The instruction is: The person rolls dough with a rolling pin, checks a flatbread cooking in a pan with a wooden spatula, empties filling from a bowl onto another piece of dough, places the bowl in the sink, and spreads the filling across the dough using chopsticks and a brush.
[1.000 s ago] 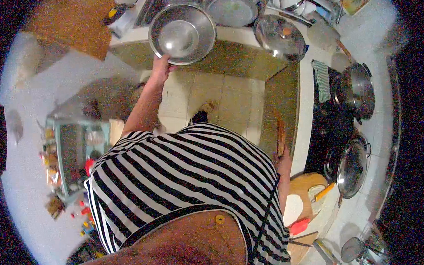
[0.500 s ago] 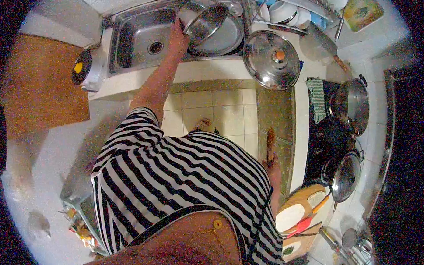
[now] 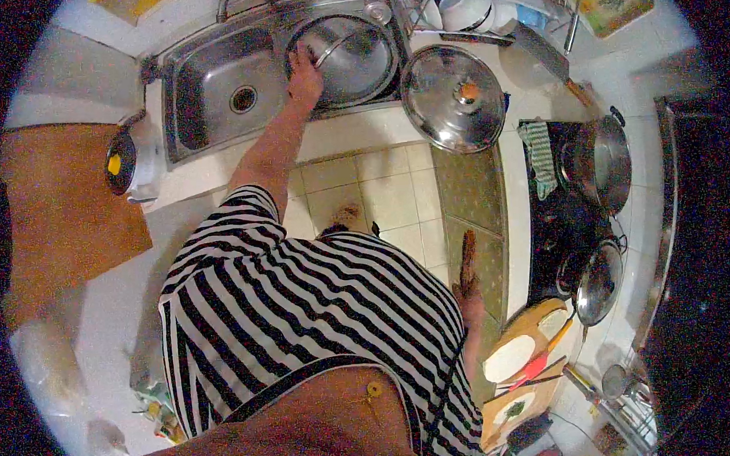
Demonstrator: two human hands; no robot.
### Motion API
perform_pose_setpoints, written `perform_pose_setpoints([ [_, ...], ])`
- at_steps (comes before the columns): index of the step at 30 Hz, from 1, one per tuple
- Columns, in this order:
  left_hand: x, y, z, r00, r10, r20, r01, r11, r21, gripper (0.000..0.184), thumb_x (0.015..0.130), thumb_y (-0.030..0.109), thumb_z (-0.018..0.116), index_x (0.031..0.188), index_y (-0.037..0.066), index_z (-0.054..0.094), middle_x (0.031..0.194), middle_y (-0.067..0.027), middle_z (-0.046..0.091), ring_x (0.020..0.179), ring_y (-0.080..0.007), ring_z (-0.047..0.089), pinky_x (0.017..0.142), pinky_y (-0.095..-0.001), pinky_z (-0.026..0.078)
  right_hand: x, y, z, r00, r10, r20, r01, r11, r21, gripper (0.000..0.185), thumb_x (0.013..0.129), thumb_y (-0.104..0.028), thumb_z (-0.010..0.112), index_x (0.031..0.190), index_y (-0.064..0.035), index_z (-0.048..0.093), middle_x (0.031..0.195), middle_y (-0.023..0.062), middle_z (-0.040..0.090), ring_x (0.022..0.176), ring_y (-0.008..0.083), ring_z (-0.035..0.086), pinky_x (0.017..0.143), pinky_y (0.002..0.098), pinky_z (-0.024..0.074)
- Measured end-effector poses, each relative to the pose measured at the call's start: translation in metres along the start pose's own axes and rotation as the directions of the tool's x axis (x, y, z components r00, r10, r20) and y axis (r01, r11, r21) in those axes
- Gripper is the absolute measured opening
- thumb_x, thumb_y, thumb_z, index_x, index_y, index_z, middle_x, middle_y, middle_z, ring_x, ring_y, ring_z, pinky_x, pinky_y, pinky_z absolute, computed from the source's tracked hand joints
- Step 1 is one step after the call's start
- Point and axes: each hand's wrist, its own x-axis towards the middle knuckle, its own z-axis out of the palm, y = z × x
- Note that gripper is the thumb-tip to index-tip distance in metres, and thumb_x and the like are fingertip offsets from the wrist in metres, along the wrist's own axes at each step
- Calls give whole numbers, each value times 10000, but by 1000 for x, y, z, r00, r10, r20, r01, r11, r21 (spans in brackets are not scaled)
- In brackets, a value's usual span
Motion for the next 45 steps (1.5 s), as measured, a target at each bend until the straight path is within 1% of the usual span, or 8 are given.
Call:
perform_pose_setpoints([
  [6, 55, -11, 3, 958, -200, 205, 218, 974, -67, 892, 833, 271, 598, 1454, 32, 3, 1443, -305, 196, 1221, -451, 407, 990, -464, 387, -32, -64, -38, 993, 105, 54, -104, 994, -23, 685, 860, -396, 590, 1386, -66, 299, 1209, 268, 530, 1052, 405, 559, 835, 451, 469],
  [14, 1, 10, -134, 852, 299, -430, -438, 856, -274, 987, 794, 437, 674, 1425, -58, 98, 1455, -284, 195, 1328, -381, 290, 1071, -418, 286, -8, -34, -42, 987, -160, -14, 160, 982, 100, 581, 841, -273, 628, 1301, -3, 397, 1044, 235, 564, 922, 322, 577, 763, 419, 461],
  [18, -168, -56, -97, 861, 502, -75, -491, 861, 133, 821, 831, 368, 654, 1420, -3, 219, 1408, -247, 341, 1210, -351, 458, 1006, -386, 373, 59, 26, -20, 947, -319, 41, 310, 939, 148, 444, 858, -248, 609, 1212, -15, 474, 811, 154, 587, 691, 251, 576, 633, 376, 469],
  [19, -193, -20, -132, 967, 108, 233, -55, 974, -222, 815, 816, 416, 657, 1406, 5, 272, 1377, -236, 397, 1210, -347, 459, 1019, -386, 358, 101, 60, -3, 930, -359, 83, 345, 927, 149, 427, 868, -241, 601, 1212, -21, 478, 821, 145, 593, 688, 241, 581, 626, 371, 473],
  [24, -381, -17, -83, 497, 154, 854, -103, 988, -118, 767, 826, 532, 586, 1392, 77, 340, 1359, -217, 426, 1233, -370, 433, 1048, -444, 326, 101, -22, -32, 773, -633, 33, 617, 763, 191, 368, 909, -197, 571, 1229, -38, 482, 970, 59, 600, 802, 171, 571, 715, 313, 469],
  [30, -503, 22, -48, 792, 469, 391, -386, 881, -273, 746, 808, 442, 630, 1371, 48, 340, 1278, -230, 487, 1198, -382, 448, 1005, -448, 361, 44, -104, 0, 395, -865, -311, 832, 193, 521, 455, 927, -253, 555, 1282, -8, 411, 1160, 125, 573, 1025, 219, 551, 904, 316, 408],
  [36, -598, 52, -111, 956, 128, 265, -67, 972, -226, 676, 870, 297, 597, 1402, 76, 245, 1247, -248, 472, 1143, -407, 472, 972, -449, 385, -68, -100, 37, 600, -794, 100, -62, 79, 995, 436, 959, -226, 500, 1323, -30, 359, 1249, 116, 494, 1136, 222, 489, 984, 375, 380],
  [45, -805, -25, -213, 900, -130, -416, 35, 973, -227, 634, 863, 280, 617, 1338, -7, 312, 1202, -250, 509, 1104, -360, 527, 932, -401, 426, -109, -32, 107, 101, -891, 442, 635, 400, 661, 670, 917, -171, 551, 1457, -73, 166, 1269, 168, 493, 1047, 219, 552, 891, 327, 433],
])
